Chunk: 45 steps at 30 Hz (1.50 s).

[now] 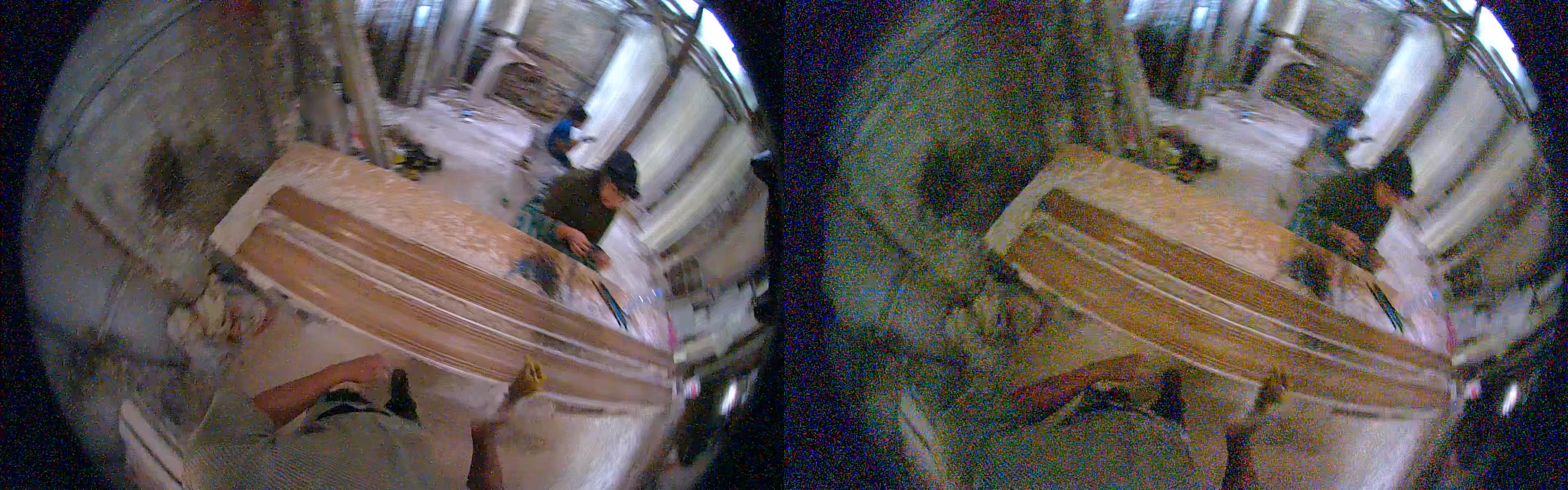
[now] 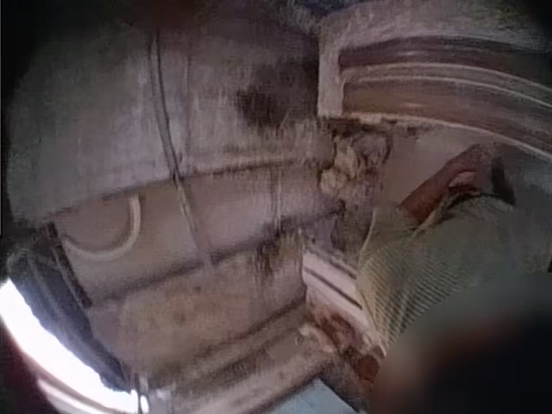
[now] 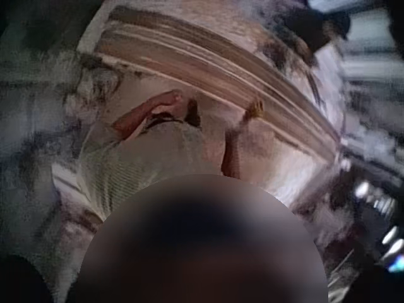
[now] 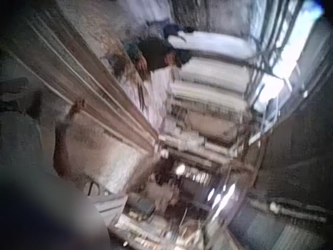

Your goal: The person applies a clear finish to long wooden planks using a brush. They repeatedly dip the brush into a container and spread the finish along the length of each plank, working one at a time.

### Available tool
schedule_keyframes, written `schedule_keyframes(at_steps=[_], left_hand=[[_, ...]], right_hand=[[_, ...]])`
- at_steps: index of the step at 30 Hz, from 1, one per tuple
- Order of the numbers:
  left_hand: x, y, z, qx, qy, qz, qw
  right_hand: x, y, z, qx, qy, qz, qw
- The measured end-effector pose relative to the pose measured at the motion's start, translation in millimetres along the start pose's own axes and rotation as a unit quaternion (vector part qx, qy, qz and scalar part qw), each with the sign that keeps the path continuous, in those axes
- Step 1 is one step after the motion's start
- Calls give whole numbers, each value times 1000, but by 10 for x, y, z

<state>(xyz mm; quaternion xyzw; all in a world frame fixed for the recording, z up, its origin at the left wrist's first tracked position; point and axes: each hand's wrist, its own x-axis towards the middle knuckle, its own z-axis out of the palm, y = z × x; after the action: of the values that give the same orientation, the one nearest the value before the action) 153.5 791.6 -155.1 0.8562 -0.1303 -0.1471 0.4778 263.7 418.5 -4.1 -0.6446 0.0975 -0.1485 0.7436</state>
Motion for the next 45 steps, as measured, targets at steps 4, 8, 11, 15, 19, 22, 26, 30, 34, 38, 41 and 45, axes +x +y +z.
schedule_keyframes(at_steps=[4,8,11,15,19,22,26,30,34,38,41,45], left_hand=[[-607,230,-121,-6,224,-176,959],[-1129,598,257,-133,488,-327,798],[-1244,1042,981,-160,630,-418,635],[-1146,1511,2364,-201,717,-523,415],[-556,1953,4158,-279,704,-559,338],[-21,2468,5305,-386,670,-565,289],[509,2722,6074,-475,644,-528,285],[946,2753,6462,-494,639,-489,330],[1248,2963,6721,-478,643,-472,367],[1420,3064,6719,-415,616,-503,441],[1653,3044,6823,-385,714,-451,373],[2044,3506,7564,-424,754,-382,325]], right_hand=[[472,-42,1753,244,-288,109,920],[359,-339,3262,234,-617,-41,750],[-155,-505,3904,-36,-637,-237,733],[-221,-859,4015,-236,-658,-148,699],[115,-1065,3752,-40,-686,28,726],[222,-941,3524,63,-645,69,759],[483,-773,3060,-170,-715,-2,678],[1052,-1009,2615,-65,-553,-64,828],[1435,-1216,2402,-8,-583,-141,800],[1834,-1279,2046,-287,-655,-269,646],[2266,-1408,1735,-130,-611,-221,749],[2595,-1331,1092,-11,-580,-125,805]])
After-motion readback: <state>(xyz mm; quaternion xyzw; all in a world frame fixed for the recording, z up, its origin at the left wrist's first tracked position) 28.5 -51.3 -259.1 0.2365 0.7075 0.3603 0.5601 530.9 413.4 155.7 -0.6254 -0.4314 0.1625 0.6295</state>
